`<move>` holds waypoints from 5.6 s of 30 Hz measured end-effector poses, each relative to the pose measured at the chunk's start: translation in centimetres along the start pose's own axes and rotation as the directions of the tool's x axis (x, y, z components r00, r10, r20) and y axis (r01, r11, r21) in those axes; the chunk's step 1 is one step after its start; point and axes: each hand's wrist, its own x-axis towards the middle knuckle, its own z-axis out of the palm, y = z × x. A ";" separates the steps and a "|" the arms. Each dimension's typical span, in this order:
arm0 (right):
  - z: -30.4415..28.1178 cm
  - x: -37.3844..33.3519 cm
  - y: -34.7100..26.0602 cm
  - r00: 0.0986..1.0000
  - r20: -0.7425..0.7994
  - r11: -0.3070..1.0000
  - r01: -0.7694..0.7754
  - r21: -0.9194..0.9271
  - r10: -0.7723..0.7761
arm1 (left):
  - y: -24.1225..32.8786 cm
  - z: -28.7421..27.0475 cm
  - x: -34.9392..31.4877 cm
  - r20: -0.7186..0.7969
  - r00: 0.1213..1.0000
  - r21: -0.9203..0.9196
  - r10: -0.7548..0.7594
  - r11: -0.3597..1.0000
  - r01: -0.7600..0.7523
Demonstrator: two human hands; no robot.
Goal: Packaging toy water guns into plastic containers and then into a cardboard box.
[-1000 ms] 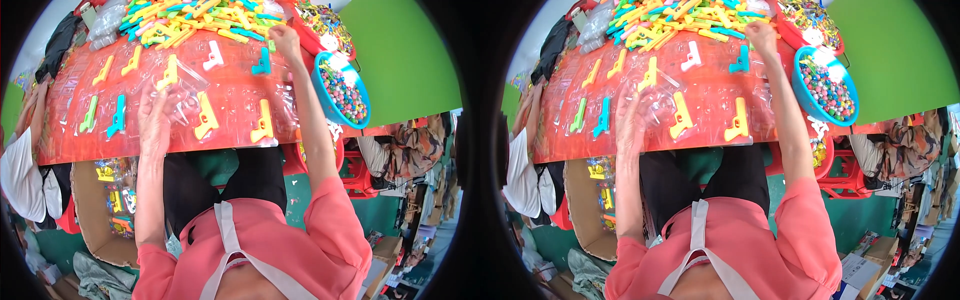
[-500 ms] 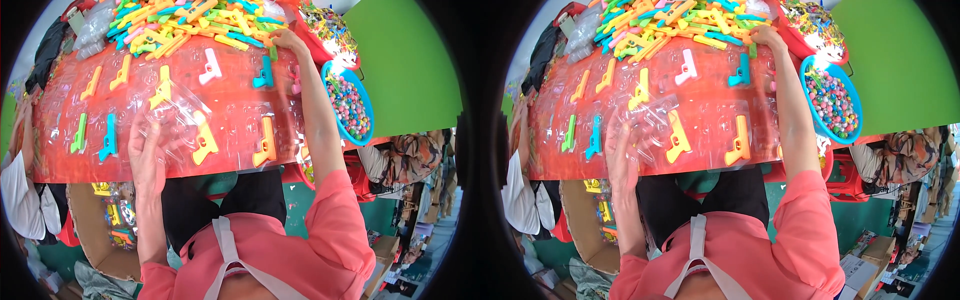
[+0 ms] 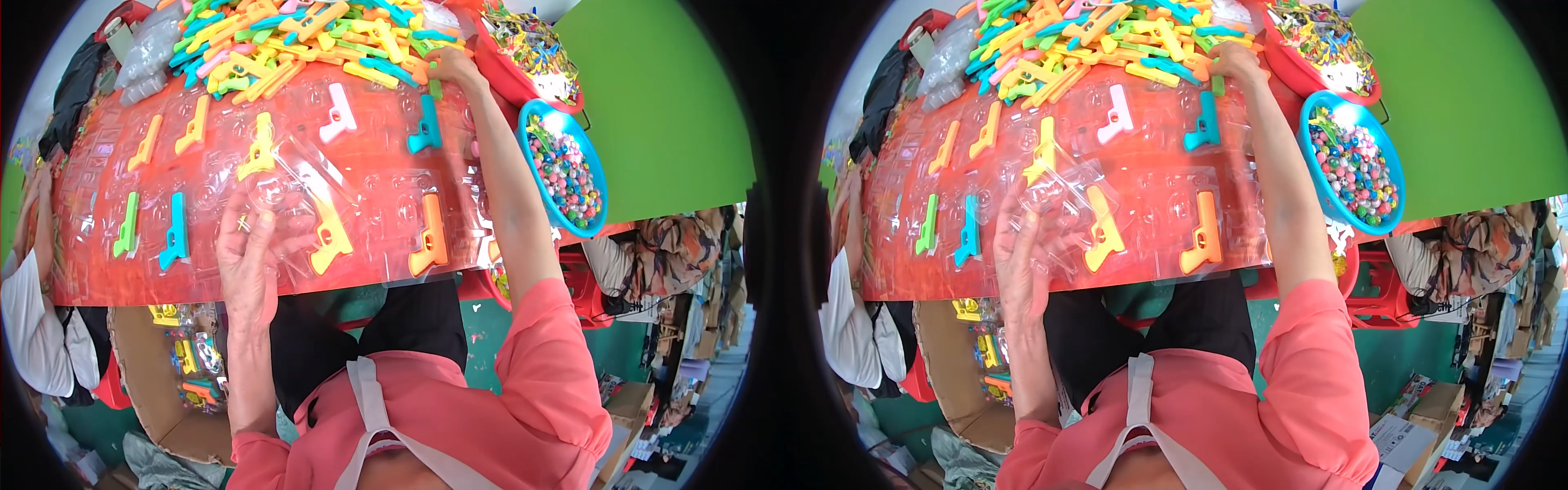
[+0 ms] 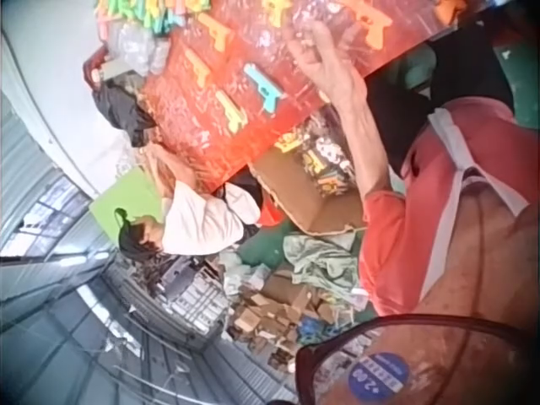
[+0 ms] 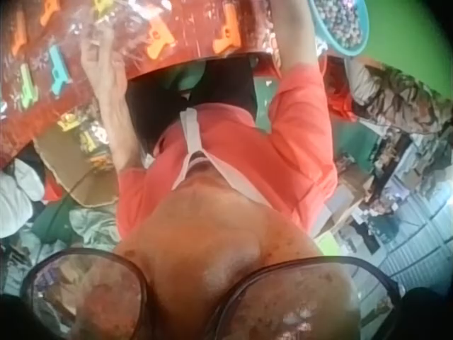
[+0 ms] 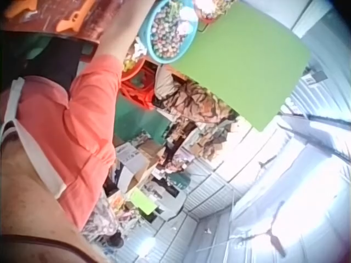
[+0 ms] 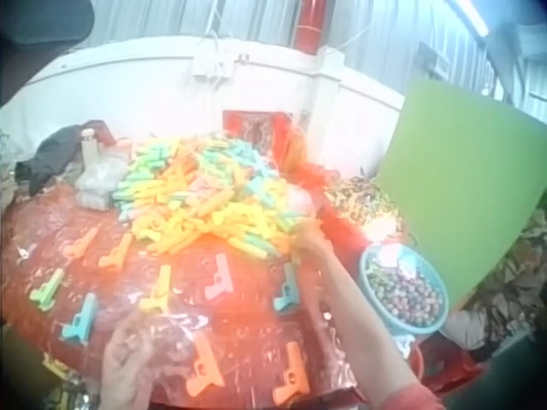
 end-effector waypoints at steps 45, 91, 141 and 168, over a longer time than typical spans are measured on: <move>-5.5 -38.4 -13.8 0.737 -0.187 0.676 0.672 0.301 -0.650 | -4.7 0.1 -5.0 0.221 0.949 -0.055 -0.223 0.969 0.240; 0.5 -32.2 -21.3 0.820 -0.284 0.827 0.547 0.131 -0.497 | -2.6 -10.0 -12.3 0.029 0.997 -0.229 -0.076 0.970 0.081; 12.2 -50.9 22.7 0.827 0.014 0.787 -0.540 0.298 0.562 | -14.3 11.0 -10.3 0.581 0.496 0.276 -0.645 0.730 0.625; 12.5 -51.2 17.5 0.798 0.390 -0.479 -0.148 0.865 0.459 | -18.9 8.5 -10.7 0.576 0.402 0.251 -0.711 0.623 0.741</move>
